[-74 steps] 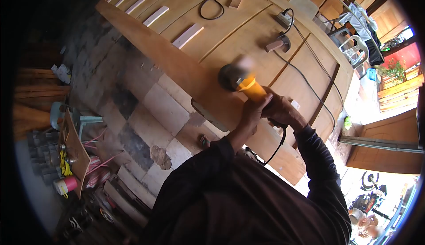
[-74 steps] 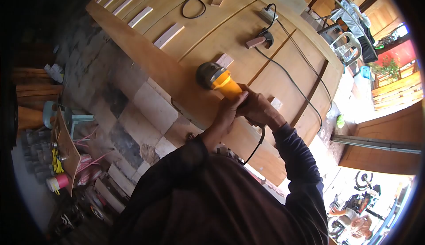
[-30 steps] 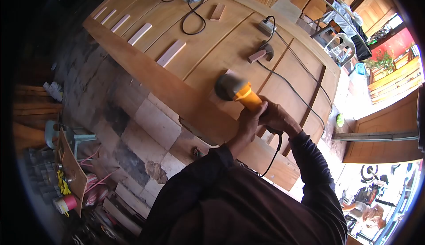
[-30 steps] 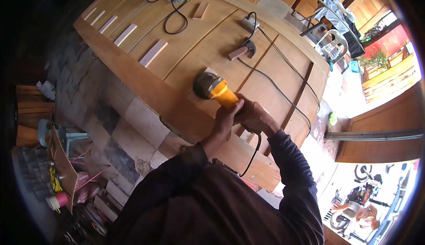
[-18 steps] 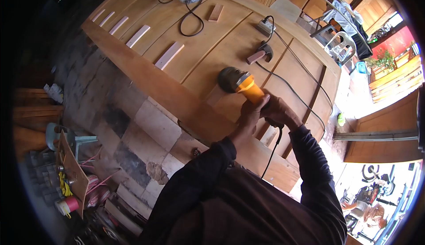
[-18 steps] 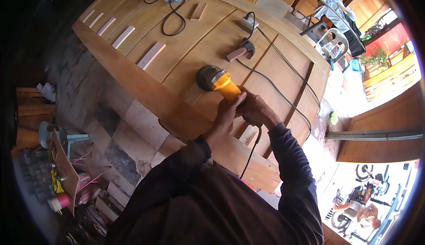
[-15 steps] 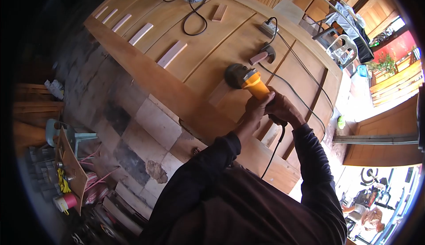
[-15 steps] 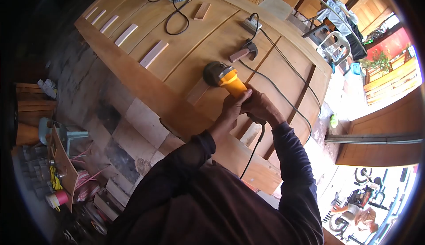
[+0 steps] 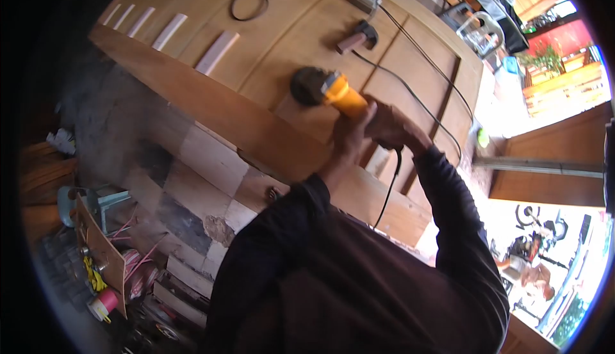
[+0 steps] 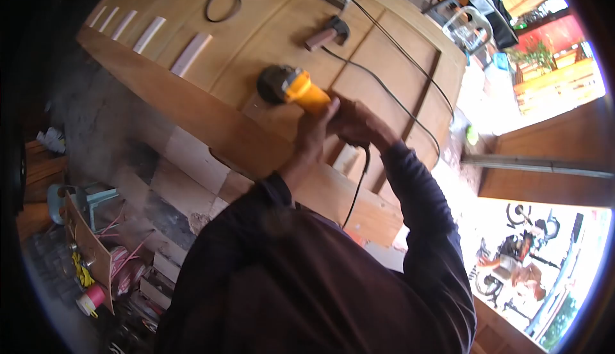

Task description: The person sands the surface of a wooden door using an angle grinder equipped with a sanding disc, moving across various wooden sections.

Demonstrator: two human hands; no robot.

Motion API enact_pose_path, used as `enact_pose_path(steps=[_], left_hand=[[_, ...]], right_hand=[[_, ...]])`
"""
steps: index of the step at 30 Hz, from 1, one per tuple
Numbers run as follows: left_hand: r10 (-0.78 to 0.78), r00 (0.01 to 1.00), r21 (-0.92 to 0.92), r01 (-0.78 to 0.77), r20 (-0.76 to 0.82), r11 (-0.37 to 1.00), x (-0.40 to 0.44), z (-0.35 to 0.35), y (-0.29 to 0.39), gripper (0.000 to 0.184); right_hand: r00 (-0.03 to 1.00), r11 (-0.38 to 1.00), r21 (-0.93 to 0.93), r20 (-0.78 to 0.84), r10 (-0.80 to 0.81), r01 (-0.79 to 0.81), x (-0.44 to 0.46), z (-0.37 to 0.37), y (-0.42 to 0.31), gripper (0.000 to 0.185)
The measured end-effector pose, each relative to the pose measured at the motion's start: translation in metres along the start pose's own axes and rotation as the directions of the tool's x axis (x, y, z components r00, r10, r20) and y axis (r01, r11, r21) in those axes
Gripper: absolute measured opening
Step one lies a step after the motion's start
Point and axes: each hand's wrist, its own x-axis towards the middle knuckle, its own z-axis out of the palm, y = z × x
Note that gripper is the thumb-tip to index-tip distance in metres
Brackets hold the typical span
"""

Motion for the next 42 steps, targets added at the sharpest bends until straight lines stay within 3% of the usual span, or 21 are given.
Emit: enact_pose_path(steps=[1, 3, 7, 8, 11, 12, 13, 17, 20, 22, 26, 27, 29, 31, 33, 36, 39, 42], left_hand=[[0.012, 0.999, 0.061, -0.014, 0.031, 0.998, 0.012, 0.001, 0.001, 0.056], [0.002, 0.996, -0.069, 0.003, 0.085, 0.998, 0.024, 0.01, 0.005, 0.055], [-0.036, 0.992, -0.055, 0.043, 0.121, 0.998, 0.025, 0.014, 0.015, 0.057], [-0.038, 0.996, -0.043, 0.042, 0.082, 0.998, 0.024, 0.013, 0.009, 0.059], [-0.02, 1.0, 0.01, 0.02, 0.01, 1.0, 0.014, 0.005, -0.004, 0.061], [-0.043, 0.999, -0.085, 0.043, 0.001, 0.995, -0.006, 0.009, 0.007, 0.061], [-0.038, 0.999, -0.049, 0.037, -0.014, 0.998, -0.012, 0.004, 0.003, 0.06], [0.019, 0.997, 0.015, -0.018, -0.073, 1.0, -0.028, -0.02, -0.011, 0.057], [0.012, 0.999, -0.083, -0.016, -0.044, 0.996, -0.037, -0.021, -0.007, 0.057], [-0.013, 0.999, -0.135, 0.009, -0.031, 0.991, -0.044, -0.012, 0.006, 0.057], [0.042, 0.999, 0.004, -0.042, -0.018, 0.999, -0.017, -0.005, 0.0, 0.053], [0.021, 0.999, -0.026, -0.022, -0.024, 0.999, -0.014, 0.002, 0.003, 0.05], [-0.016, 0.997, -0.21, 0.031, 0.071, 0.977, -0.01, 0.012, 0.006, 0.05], [-0.034, 0.997, -0.21, 0.047, 0.063, 0.977, -0.005, 0.021, 0.008, 0.051], [-0.002, 0.997, -0.19, 0.016, 0.078, 0.982, 0.005, 0.023, 0.002, 0.049], [0.013, 0.994, -0.141, 0.002, 0.105, 0.99, 0.014, 0.024, 0.006, 0.045], [0.021, 0.997, -0.031, -0.019, 0.076, 0.999, 0.028, 0.018, 0.005, 0.044], [0.009, 0.998, -0.061, -0.005, 0.07, 0.998, 0.027, 0.008, 0.016, 0.044]], right_hand=[[0.999, 0.998, -0.048, -0.028, 0.037, -0.038, 0.006, -0.003, 0.004, 0.076], [0.953, 0.95, -0.074, -0.013, 0.303, -0.303, 0.01, -0.015, -0.026, 0.076], [0.994, 0.988, -0.134, -0.088, 0.061, -0.072, 0.013, -0.016, 0.002, 0.08], [0.994, 0.99, -0.128, -0.102, 0.048, -0.061, 0.013, -0.013, 0.016, 0.082], [0.97, 0.966, -0.093, 0.008, 0.242, -0.241, -0.002, -0.009, -0.024, 0.086], [0.962, 0.96, -0.085, 0.035, 0.27, -0.266, -0.005, -0.005, -0.024, 0.087], [0.989, 0.989, -0.043, 0.038, 0.142, -0.141, -0.009, 0.001, -0.022, 0.086], [0.986, 0.974, -0.188, 0.08, 0.146, -0.129, -0.02, 0.015, -0.03, 0.083], [0.998, 0.964, -0.265, 0.06, 0.005, 0.011, -0.024, 0.023, -0.018, 0.084], [0.999, 0.967, -0.255, 0.044, 0.031, -0.019, -0.024, 0.018, -0.016, 0.084], [0.99, 0.959, -0.256, 0.027, 0.137, -0.125, -0.011, 0.005, -0.021, 0.077], [0.986, 0.95, -0.267, 0.005, 0.169, -0.162, -0.009, 0.0, -0.019, 0.073], [0.997, 0.978, -0.193, -0.03, 0.076, -0.08, -0.005, -0.008, 0.011, 0.072], [0.995, 0.985, -0.144, -0.029, 0.092, -0.095, -0.004, -0.014, 0.005, 0.073], [0.997, 0.992, -0.101, -0.046, 0.064, -0.068, 0.0, -0.017, 0.012, 0.084], [0.998, 0.999, -0.02, -0.048, 0.046, -0.047, 0.006, -0.019, 0.014, 0.083], [0.996, 0.995, -0.053, -0.03, 0.087, -0.088, 0.012, -0.021, -0.001, 0.082], [0.981, 0.98, 0.058, 0.001, 0.193, -0.193, 0.019, -0.013, -0.022, 0.084]])
